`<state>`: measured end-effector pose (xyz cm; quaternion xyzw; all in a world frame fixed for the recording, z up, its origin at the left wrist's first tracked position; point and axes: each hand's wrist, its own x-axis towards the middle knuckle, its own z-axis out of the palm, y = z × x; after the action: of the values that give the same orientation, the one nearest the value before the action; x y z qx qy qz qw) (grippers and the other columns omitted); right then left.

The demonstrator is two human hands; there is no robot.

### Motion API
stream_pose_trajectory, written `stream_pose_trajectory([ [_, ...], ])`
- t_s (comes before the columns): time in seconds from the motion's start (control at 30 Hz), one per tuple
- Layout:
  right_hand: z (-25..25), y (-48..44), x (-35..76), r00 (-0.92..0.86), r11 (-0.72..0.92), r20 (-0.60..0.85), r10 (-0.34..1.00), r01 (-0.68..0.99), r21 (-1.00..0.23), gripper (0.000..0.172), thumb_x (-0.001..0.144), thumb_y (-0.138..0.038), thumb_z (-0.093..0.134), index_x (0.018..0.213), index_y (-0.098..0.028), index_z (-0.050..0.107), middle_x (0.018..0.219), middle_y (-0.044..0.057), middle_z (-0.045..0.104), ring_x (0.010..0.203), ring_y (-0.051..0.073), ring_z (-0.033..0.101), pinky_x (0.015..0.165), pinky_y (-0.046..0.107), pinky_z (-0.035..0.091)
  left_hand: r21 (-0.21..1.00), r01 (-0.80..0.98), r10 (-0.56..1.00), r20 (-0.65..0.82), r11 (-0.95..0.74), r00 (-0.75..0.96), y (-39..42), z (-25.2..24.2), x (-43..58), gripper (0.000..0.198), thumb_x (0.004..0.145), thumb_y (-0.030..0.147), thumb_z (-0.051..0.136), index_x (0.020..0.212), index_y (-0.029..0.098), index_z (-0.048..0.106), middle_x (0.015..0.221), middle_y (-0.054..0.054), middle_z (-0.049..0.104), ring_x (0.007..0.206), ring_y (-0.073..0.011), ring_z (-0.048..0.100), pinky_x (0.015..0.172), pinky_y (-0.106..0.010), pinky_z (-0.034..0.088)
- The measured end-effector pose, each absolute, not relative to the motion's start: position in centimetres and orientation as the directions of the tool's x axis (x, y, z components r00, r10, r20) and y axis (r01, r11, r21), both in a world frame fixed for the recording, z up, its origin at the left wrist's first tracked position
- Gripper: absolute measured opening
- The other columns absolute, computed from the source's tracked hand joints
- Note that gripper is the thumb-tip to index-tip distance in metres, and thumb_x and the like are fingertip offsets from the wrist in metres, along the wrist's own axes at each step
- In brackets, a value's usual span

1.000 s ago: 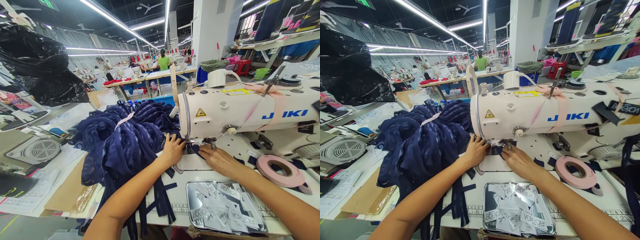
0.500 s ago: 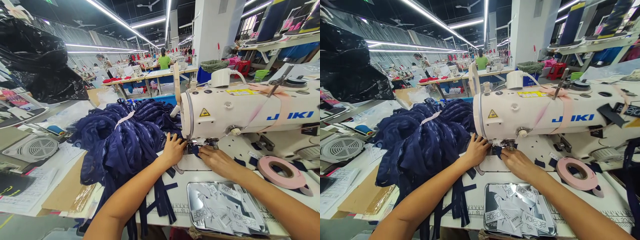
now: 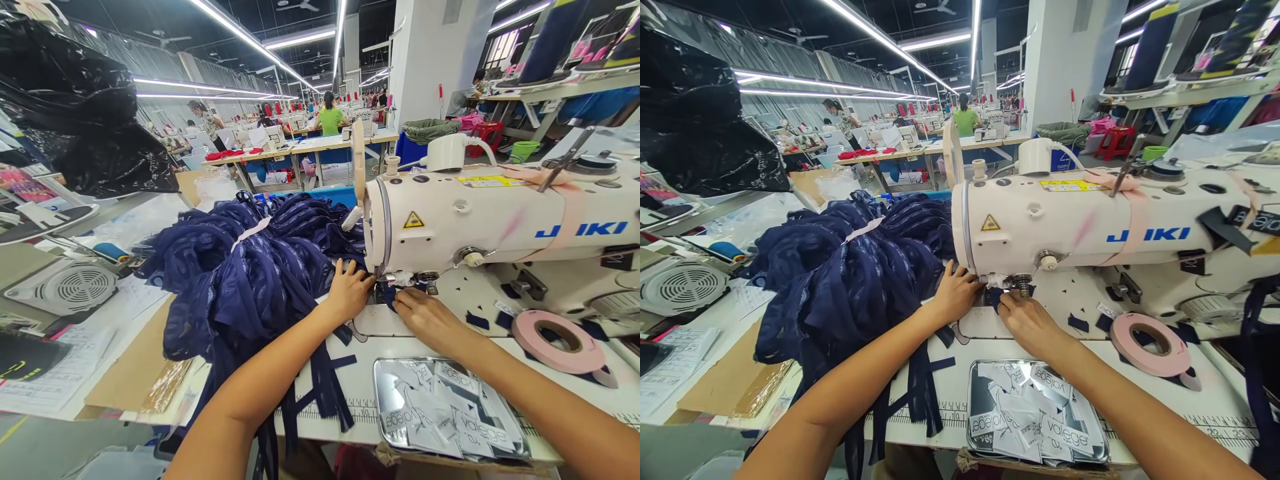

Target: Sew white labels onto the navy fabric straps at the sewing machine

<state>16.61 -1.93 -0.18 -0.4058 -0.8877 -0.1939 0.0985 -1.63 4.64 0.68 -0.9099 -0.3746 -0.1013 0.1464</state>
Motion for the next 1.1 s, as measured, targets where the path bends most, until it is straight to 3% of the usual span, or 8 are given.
stream_pose_trajectory([
  [0.47,-0.2,-1.8,15.7,-0.594,0.522,0.302,0.745,0.802,0.290,0.023,0.073,0.002,0.046,0.078,-0.013,0.063,0.086,0.010,0.062,0.080,0.021,0.057,0.065,0.029,0.049,-0.166,0.730,0.678,0.281,-0.663,0.679,5.8,0.5,-0.9,0.025,0.080,0.017,0.044,0.097,0.020,0.062,0.096,-0.009,0.063,0.107,-0.0294,0.044,0.097,-0.060,0.021],
  [0.7,-1.0,-0.9,18.6,-0.641,0.514,0.454,0.619,0.768,0.382,0.035,0.068,0.006,0.041,0.087,-0.013,0.063,0.088,0.011,0.066,0.072,0.022,0.060,0.056,0.030,0.048,-0.038,0.769,0.753,0.178,-0.638,0.634,2.6,3.9,-1.9,0.018,0.077,0.016,0.046,0.079,0.019,0.064,0.080,-0.003,0.066,0.096,-0.0217,0.053,0.101,-0.054,0.020],
  [0.77,-1.3,-0.5,19.1,-0.655,0.518,0.475,0.587,0.755,0.402,0.036,0.068,0.006,0.040,0.089,-0.012,0.063,0.088,0.012,0.066,0.071,0.023,0.060,0.056,0.032,0.048,-0.092,0.789,0.768,0.185,-0.607,0.613,1.8,5.8,-3.6,0.017,0.078,0.017,0.046,0.079,0.017,0.063,0.077,-0.003,0.065,0.085,-0.0188,0.056,0.098,-0.046,0.027],
  [0.9,-1.6,-0.5,19.2,-0.668,0.522,0.473,0.575,0.745,0.416,0.035,0.070,0.005,0.039,0.090,-0.011,0.063,0.088,0.014,0.066,0.068,0.022,0.060,0.057,0.032,0.047,-0.313,0.847,0.834,0.223,-0.429,0.505,1.3,9.3,-8.5,0.020,0.080,0.017,0.043,0.081,0.012,0.062,0.083,-0.010,0.061,0.085,-0.0222,0.055,0.075,-0.036,0.040],
  [1.1,-2.0,-0.7,19.0,-0.643,0.504,0.468,0.606,0.766,0.400,0.038,0.070,0.007,0.035,0.088,-0.013,0.062,0.090,0.013,0.065,0.064,0.023,0.058,0.049,0.031,0.043,-0.489,0.686,0.802,-0.048,-0.538,0.595,-0.2,11.5,-12.4,0.022,0.075,0.009,0.049,0.093,0.014,0.061,0.091,-0.010,0.057,0.077,-0.0198,0.057,0.064,-0.031,0.039],
])
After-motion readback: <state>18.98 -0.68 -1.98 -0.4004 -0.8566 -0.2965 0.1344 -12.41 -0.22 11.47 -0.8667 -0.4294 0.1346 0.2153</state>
